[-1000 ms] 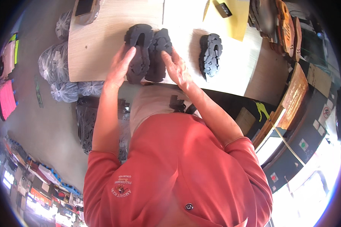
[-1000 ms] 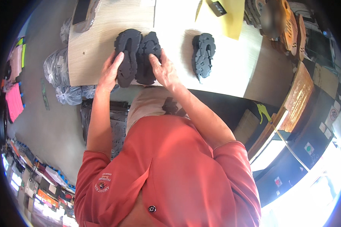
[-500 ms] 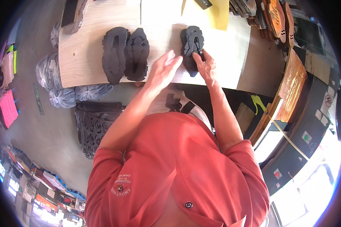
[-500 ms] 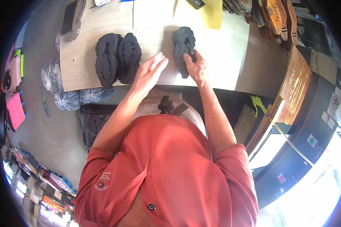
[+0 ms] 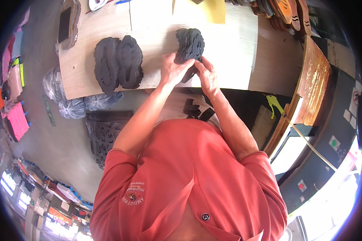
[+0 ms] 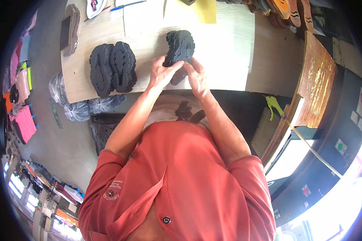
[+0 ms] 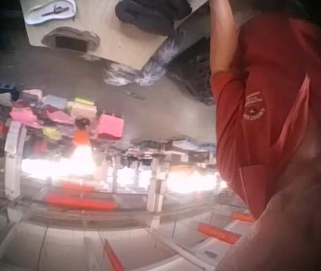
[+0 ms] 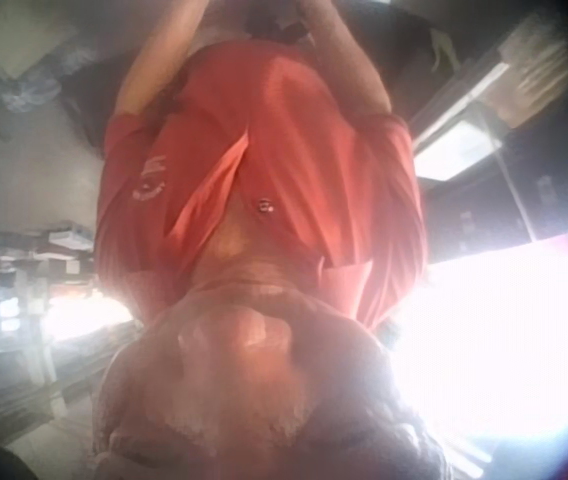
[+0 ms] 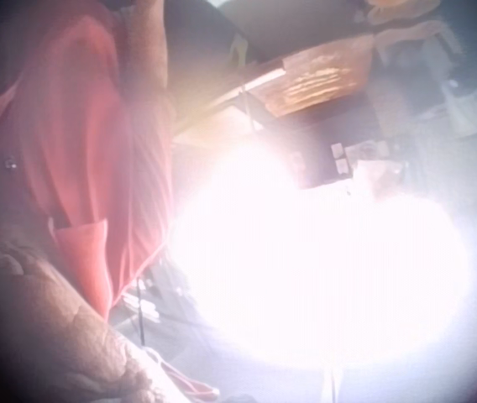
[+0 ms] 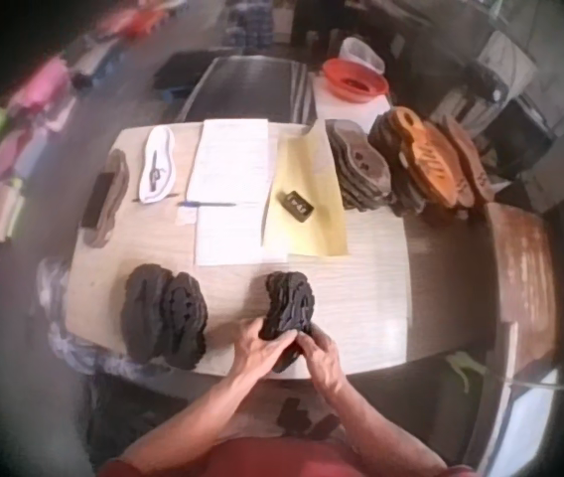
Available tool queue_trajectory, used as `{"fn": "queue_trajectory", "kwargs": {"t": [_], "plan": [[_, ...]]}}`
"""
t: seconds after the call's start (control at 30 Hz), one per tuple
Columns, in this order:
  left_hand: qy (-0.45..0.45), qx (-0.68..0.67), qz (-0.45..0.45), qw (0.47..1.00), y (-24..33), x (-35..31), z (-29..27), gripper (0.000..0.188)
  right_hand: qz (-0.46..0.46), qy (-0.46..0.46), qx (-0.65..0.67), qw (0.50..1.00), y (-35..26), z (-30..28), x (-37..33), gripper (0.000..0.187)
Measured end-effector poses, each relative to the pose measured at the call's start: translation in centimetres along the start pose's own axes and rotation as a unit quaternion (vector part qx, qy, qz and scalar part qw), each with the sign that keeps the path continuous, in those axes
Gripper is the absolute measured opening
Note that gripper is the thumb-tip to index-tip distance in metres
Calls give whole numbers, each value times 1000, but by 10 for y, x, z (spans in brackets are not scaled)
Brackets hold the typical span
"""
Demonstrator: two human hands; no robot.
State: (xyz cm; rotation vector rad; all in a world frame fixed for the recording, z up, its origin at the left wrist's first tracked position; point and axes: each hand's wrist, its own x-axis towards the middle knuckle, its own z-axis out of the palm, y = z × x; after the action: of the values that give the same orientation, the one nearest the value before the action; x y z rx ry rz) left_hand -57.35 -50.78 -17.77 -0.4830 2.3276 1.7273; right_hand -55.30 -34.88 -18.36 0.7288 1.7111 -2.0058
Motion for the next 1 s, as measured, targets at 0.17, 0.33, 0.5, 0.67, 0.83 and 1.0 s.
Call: {"fn": "queue_trajectory", "kwargs": {"t": [0.17, 0.33, 0.5, 0.67, 0.83, 1.0], "plan": [[3, 112, 186, 976, 21, -6, -15, 50, -105, -7, -53, 993, -33, -31, -12, 59], [-94, 202, 262, 939, 41, 6, -29, 66, -316, -11, -261, 912, -72, -73, 0, 113], [-124, 330, 302, 886, 24, 21, -12, 76, -289, -115, -516, 798, -68, -74, 32, 123], [-82, 317, 327, 886, 15, 16, -17, 90, -325, -97, -495, 800, -60, -76, 47, 127], [-93, 292, 295, 905, 11, 14, -16, 97, -334, -92, -461, 817, -45, -59, 50, 127], [-121, 286, 258, 915, 8, 24, -22, 87, -313, -104, -497, 803, -55, -51, 48, 101]]}}
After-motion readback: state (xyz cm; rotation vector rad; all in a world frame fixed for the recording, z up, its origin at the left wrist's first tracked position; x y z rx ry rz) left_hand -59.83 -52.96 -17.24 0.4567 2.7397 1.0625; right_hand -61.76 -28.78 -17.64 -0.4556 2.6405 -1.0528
